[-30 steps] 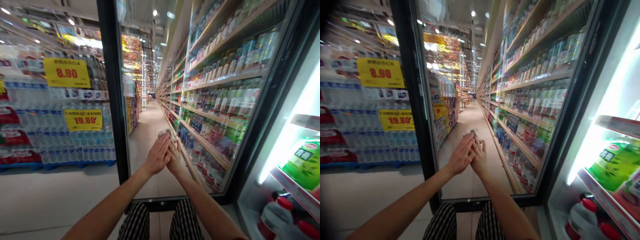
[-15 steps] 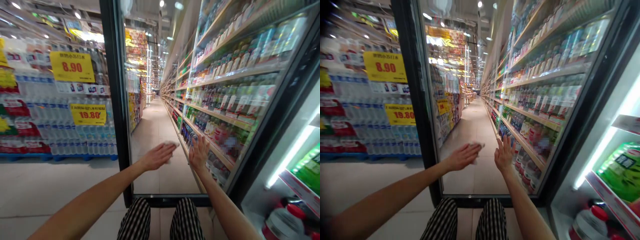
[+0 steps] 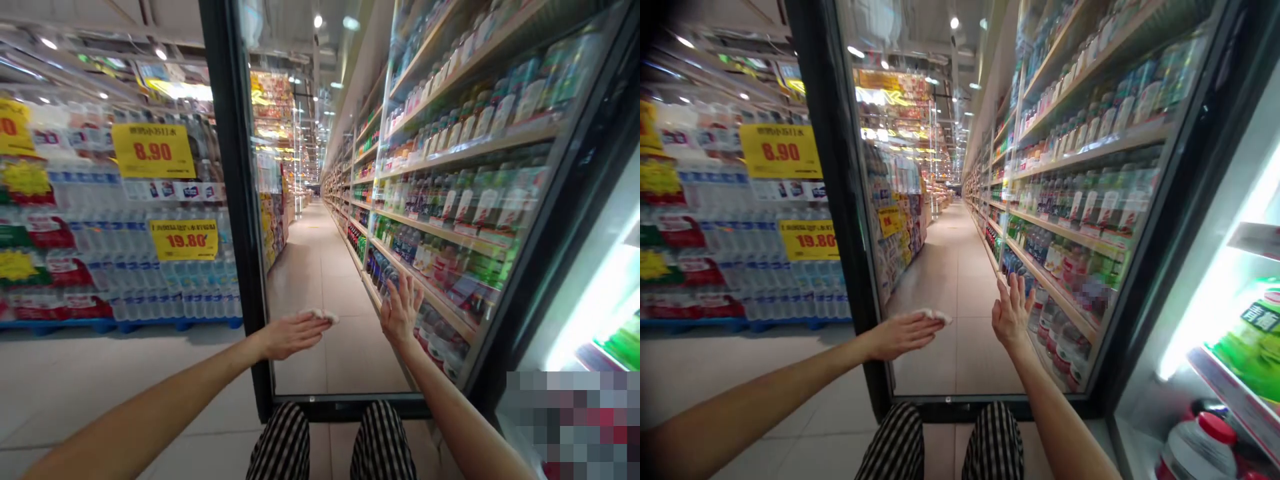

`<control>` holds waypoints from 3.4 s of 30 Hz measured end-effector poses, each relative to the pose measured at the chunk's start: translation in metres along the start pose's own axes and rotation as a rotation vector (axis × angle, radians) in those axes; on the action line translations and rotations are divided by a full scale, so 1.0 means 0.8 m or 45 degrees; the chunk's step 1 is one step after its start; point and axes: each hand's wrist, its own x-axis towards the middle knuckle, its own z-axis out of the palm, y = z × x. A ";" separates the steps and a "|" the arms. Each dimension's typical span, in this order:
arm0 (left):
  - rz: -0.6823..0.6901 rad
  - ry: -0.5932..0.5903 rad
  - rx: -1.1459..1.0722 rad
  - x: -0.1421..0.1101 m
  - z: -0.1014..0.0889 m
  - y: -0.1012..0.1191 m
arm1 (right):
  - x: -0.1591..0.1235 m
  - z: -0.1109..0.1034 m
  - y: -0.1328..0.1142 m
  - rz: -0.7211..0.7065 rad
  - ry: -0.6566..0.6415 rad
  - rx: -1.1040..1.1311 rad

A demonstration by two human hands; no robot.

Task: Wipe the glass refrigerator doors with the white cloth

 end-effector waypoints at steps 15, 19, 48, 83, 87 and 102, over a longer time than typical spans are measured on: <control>0.079 0.012 -0.004 0.026 0.008 -0.009 | -0.005 -0.004 0.008 -0.038 -0.058 -0.020; -0.280 0.155 0.122 0.059 -0.013 -0.058 | -0.002 -0.014 0.012 -0.071 -0.103 -0.012; -0.119 0.148 0.020 0.179 0.012 -0.039 | -0.007 -0.046 0.100 0.268 -0.013 -0.184; 0.311 0.075 -0.125 0.370 0.048 -0.017 | -0.019 -0.103 0.183 0.349 -0.026 -0.280; 0.241 0.136 -0.115 0.399 0.041 -0.040 | -0.021 -0.108 0.194 0.383 -0.016 -0.305; 0.063 0.197 -0.072 0.450 0.027 -0.067 | -0.020 -0.119 0.208 0.418 0.044 -0.293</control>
